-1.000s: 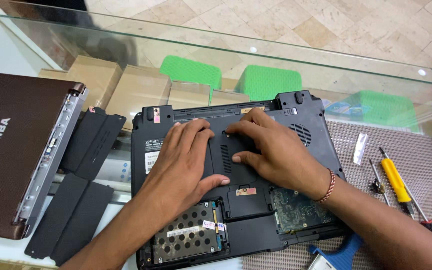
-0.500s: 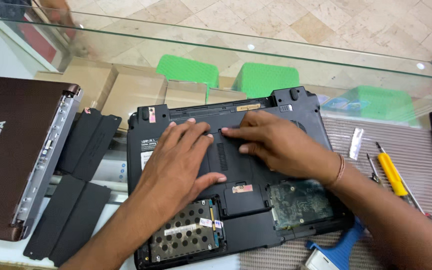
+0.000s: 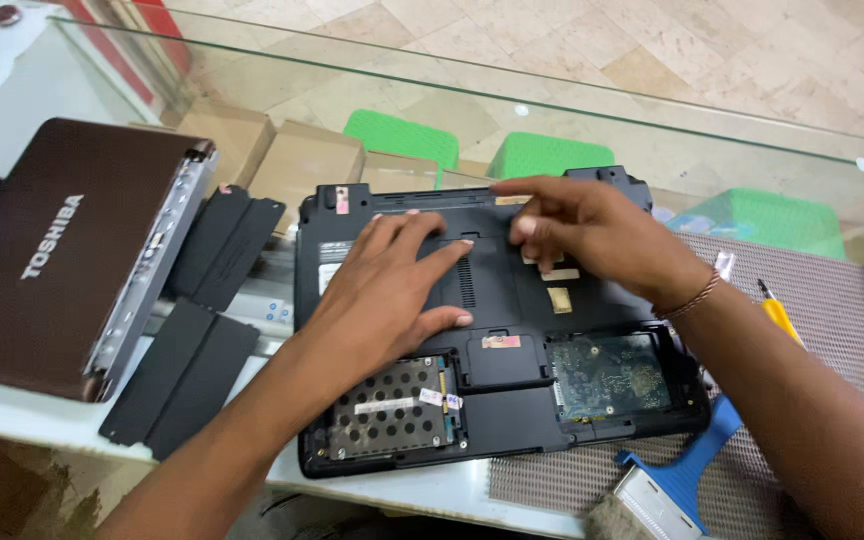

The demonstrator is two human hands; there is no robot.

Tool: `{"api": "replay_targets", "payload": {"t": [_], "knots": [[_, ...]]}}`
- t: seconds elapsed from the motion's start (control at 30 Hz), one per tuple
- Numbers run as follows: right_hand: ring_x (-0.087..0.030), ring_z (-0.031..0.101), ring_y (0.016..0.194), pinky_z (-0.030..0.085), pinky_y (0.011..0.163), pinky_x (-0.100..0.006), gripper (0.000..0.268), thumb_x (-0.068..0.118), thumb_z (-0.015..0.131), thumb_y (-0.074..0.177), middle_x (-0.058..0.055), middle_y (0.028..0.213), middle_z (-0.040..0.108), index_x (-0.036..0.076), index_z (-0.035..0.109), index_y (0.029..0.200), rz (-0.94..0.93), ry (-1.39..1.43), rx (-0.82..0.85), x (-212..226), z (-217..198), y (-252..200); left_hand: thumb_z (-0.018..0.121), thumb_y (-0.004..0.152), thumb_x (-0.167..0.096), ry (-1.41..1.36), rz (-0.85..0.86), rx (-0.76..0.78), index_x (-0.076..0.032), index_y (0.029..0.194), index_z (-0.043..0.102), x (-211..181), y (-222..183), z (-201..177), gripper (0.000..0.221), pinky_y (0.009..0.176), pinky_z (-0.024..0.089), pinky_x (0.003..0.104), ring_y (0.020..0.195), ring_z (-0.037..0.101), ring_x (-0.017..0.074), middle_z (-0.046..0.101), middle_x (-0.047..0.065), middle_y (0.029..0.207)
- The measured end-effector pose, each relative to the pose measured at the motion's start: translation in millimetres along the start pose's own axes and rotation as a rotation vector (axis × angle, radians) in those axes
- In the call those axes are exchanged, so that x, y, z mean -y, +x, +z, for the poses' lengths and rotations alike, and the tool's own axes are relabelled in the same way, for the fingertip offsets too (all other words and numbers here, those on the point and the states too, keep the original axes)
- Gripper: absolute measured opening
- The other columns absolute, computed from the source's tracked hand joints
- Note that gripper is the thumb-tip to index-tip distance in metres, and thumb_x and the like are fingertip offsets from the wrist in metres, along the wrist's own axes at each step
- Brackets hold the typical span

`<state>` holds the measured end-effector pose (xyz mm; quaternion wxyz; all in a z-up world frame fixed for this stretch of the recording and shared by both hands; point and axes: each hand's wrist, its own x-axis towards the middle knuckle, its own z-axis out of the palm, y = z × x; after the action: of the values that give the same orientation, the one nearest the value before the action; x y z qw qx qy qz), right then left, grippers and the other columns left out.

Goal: The person removes a black plastic cover from the bottom of a laptop using a yellow screwdriver. They then attempt to reattach the cover, aligning it with the chassis. Finally, they use a blue screwdriver to tighten screws to secure the cover in place.

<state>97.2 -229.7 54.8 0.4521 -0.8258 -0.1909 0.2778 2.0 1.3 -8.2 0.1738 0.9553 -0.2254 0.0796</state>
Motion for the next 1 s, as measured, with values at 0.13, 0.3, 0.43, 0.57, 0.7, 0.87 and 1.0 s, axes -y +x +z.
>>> {"api": "replay_targets", "payload": {"t": [0.13,0.3,0.43,0.57,0.7,0.87,1.0], "knots": [[-0.018,0.065,0.067,0.062,0.065,-0.032,0.046,0.011,0.058,0.098,-0.011,0.090,0.073,0.006,0.060,0.144,-0.107,0.025,-0.024,14,-13,0,0.080,0.081,-0.057,0.081,0.047,-0.025,-0.016,0.136,0.059,5,3,3,0.072,0.105,0.040,0.052,0.125,0.047,0.0395,0.051,0.015,0.140],[-0.013,0.060,0.062,0.054,0.063,-0.026,0.034,0.006,0.061,0.101,-0.007,0.087,0.068,0.006,0.065,0.135,-0.303,-0.232,-0.205,66,-44,-79,0.070,0.091,-0.053,0.052,0.074,-0.006,-0.017,0.141,0.058,5,1,1,0.063,0.103,0.041,0.056,0.122,0.048,0.0445,0.051,0.019,0.141],[-0.015,0.072,0.083,0.049,0.071,-0.034,0.015,0.014,0.065,0.101,-0.001,0.104,0.078,0.007,0.074,0.111,-0.359,-0.864,-0.371,41,-58,-177,0.068,0.089,-0.055,0.067,0.108,-0.025,-0.019,0.144,0.056,5,2,13,0.067,0.105,0.041,0.055,0.121,0.048,0.0436,0.049,0.016,0.141],[-0.018,0.077,0.079,0.063,0.076,-0.033,0.019,0.006,0.068,0.090,-0.002,0.101,0.079,0.014,0.079,0.104,-0.033,-0.887,-0.479,-44,-53,-238,0.059,0.091,-0.060,0.200,-0.004,0.135,-0.023,0.150,0.047,1,4,6,0.071,0.105,0.042,0.056,0.125,0.045,0.0422,0.042,0.015,0.148],[-0.025,0.069,0.095,0.050,0.086,-0.037,0.024,0.005,0.067,0.090,-0.002,0.108,0.072,0.017,0.078,0.108,0.232,-0.825,-0.625,-145,-52,-268,0.058,0.092,-0.058,0.206,0.007,0.124,-0.022,0.151,0.046,1,2,7,0.071,0.106,0.040,0.055,0.123,0.044,0.0428,0.040,0.016,0.148],[-0.022,0.070,0.091,0.052,0.086,-0.036,0.024,0.010,0.071,0.092,-0.003,0.109,0.076,0.015,0.078,0.114,0.232,-0.816,-0.789,-173,-40,-262,0.057,0.095,-0.053,0.154,0.022,0.089,-0.019,0.152,0.046,-1,-1,10,0.068,0.110,0.033,0.057,0.124,0.040,0.0435,0.039,0.017,0.147],[-0.024,0.070,0.072,0.051,0.080,-0.039,0.035,0.019,0.072,0.094,-0.003,0.098,0.077,0.015,0.071,0.129,0.303,-0.744,-0.768,-167,-45,-223,0.057,0.098,-0.032,-0.177,-0.080,0.160,-0.014,0.152,0.043,-8,-2,-9,0.059,0.112,0.028,0.057,0.133,0.031,0.0403,0.037,0.013,0.150]]}}
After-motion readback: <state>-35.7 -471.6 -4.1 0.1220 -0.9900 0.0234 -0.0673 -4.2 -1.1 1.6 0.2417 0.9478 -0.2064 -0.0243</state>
